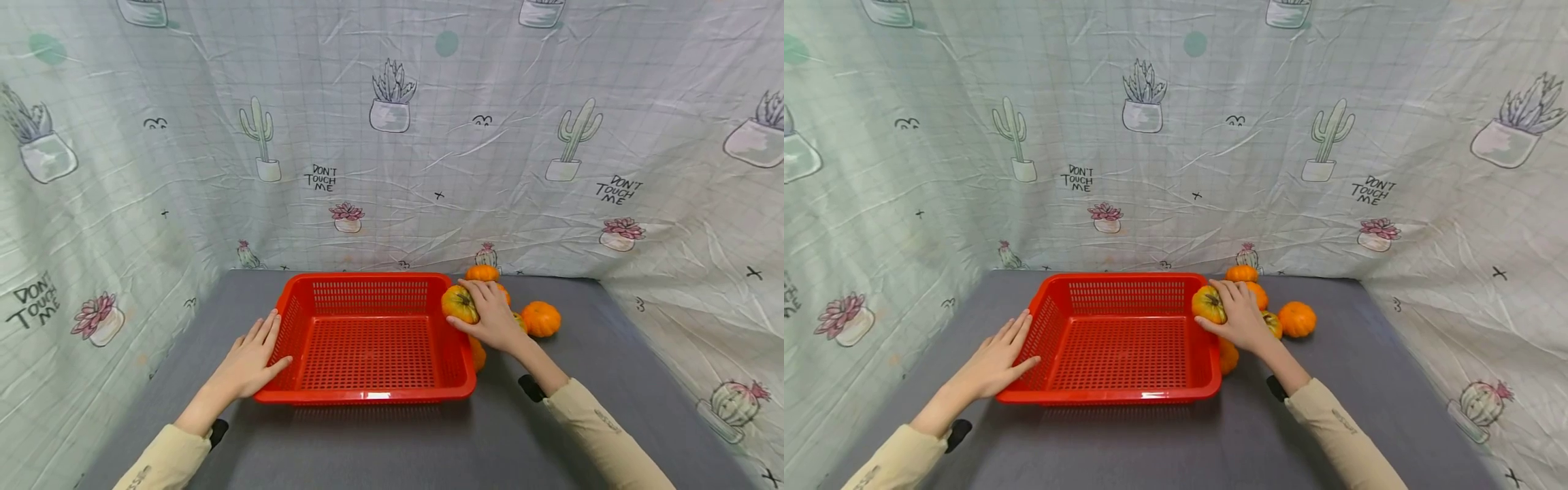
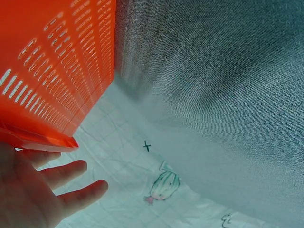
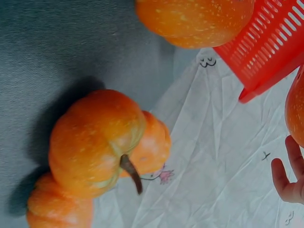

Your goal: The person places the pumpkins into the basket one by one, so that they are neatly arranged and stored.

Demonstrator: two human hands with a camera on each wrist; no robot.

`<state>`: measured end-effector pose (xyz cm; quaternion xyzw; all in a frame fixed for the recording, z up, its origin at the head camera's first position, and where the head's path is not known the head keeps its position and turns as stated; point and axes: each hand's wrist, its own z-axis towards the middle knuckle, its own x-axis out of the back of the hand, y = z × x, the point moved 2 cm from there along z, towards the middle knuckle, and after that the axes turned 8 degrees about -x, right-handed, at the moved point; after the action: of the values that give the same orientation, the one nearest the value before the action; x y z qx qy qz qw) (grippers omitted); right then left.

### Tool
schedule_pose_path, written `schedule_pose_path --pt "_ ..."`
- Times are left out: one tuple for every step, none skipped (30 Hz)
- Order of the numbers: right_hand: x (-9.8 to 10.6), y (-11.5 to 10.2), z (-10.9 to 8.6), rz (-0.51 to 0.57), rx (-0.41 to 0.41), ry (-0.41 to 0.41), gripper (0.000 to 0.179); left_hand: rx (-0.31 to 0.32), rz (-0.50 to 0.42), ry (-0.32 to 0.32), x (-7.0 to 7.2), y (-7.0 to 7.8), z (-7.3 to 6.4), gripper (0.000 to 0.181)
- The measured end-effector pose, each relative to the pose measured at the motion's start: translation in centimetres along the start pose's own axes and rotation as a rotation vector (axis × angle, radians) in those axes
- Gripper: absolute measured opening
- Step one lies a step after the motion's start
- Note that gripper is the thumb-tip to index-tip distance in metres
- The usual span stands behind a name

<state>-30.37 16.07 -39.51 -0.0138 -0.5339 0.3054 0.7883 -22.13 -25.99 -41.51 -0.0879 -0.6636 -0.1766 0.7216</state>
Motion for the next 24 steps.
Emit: schedule_pose_path --pt "-0.2 -0.1 0.2 -0.001 0.010 -0.004 0.069 -0.001 0.003 0.001 0.0 0.0 0.0 0.079" --pt "-0.3 -0.2 0.3 -0.001 0.020 -0.008 0.069 -0.004 0.006 0.003 0.0 0.0 0.0 0.079" --pt "-0.4 -0.3 0.4 -0.002 0.030 -0.011 0.069 -0.006 0.008 0.007 -0.1 0.0 0.0 0.079" --pt "-0.5 -0.4 0.6 -0.010 0.037 -0.014 0.069 -0.009 0.011 0.009 -0.1 0.0 0.0 0.078" --pt "-0.6 -0.6 0.7 -0.015 0.046 -0.016 0.069 -0.012 0.013 0.012 -0.1 0.1 0.0 0.078" --pt "-0.8 -0.7 0.8 -0.024 0.054 -0.016 0.069 -0.013 0.014 0.014 -0.1 0.1 0.0 0.078" --pt "-0.8 -0.8 1.0 -0.032 0.061 -0.017 0.068 -0.014 0.016 0.014 -0.1 0.1 0.0 0.078" --pt "-0.9 -0.9 1.1 -0.042 0.066 -0.017 0.068 -0.014 0.016 0.015 -0.1 0.1 0.0 0.078" --pt "-1.0 -1.0 1.2 -0.054 0.070 -0.019 0.068 -0.014 0.016 0.017 0.0 0.1 0.0 0.078" --pt "-1.1 -1.1 1.4 -0.059 0.071 -0.022 0.068 -0.014 0.017 0.016 0.0 0.1 0.0 0.078" --pt "-1.2 -1.2 1.5 -0.063 0.071 -0.028 0.068 -0.014 0.017 0.016 0.0 0.1 0.0 0.078" --pt "-1.3 -1.3 1.7 -0.071 0.070 -0.035 0.068 -0.014 0.017 0.017 0.0 0.1 0.0 0.078" --pt "-1.4 -1.4 1.8 -0.076 0.069 -0.043 0.069 -0.014 0.017 0.018 0.0 0.1 0.1 0.078" --pt "-1.5 -1.5 2.0 -0.080 0.069 -0.054 0.069 -0.015 0.016 0.019 0.0 0.1 0.1 0.078" --pt "-1.6 -1.6 2.1 -0.088 0.069 -0.065 0.070 -0.015 0.015 0.021 0.1 0.1 0.1 0.078" --pt "-1.7 -1.7 2.3 -0.094 0.070 -0.075 0.071 -0.015 0.015 0.023 0.1 0.1 0.1 0.078" --pt "-1.9 -1.8 2.5 -0.104 0.072 -0.085 0.071 -0.016 0.015 0.023 0.1 0.1 0.1 0.078" --pt "-2.0 -1.8 2.7 -0.115 0.077 -0.093 0.071 -0.017 0.014 0.025 0.1 0.1 0.1 0.078" --pt "-2.2 -1.9 2.8 -0.124 0.084 -0.097 0.072 -0.018 0.013 0.026 0.1 0.1 0.1 0.078" --pt "-2.3 -2.0 3.0 -0.134 0.090 -0.102 0.072 -0.019 0.012 0.025 0.1 0.1 0.1 0.078" --pt "-2.4 -2.1 3.1 -0.143 0.097 -0.105 0.072 -0.019 0.011 0.025 0.0 0.1 0.1 0.078" --pt "-2.5 -2.2 3.2 -0.152 0.105 -0.108 0.072 -0.019 0.009 0.023 0.0 0.1 0.0 0.078" --pt "-2.6 -2.3 3.4 -0.158 0.113 -0.111 0.072 -0.019 0.009 0.020 0.0 0.1 0.0 0.077" --pt "-2.7 -2.4 3.5 -0.162 0.123 -0.113 0.073 -0.018 0.006 0.019 0.0 0.1 0.0 0.077"
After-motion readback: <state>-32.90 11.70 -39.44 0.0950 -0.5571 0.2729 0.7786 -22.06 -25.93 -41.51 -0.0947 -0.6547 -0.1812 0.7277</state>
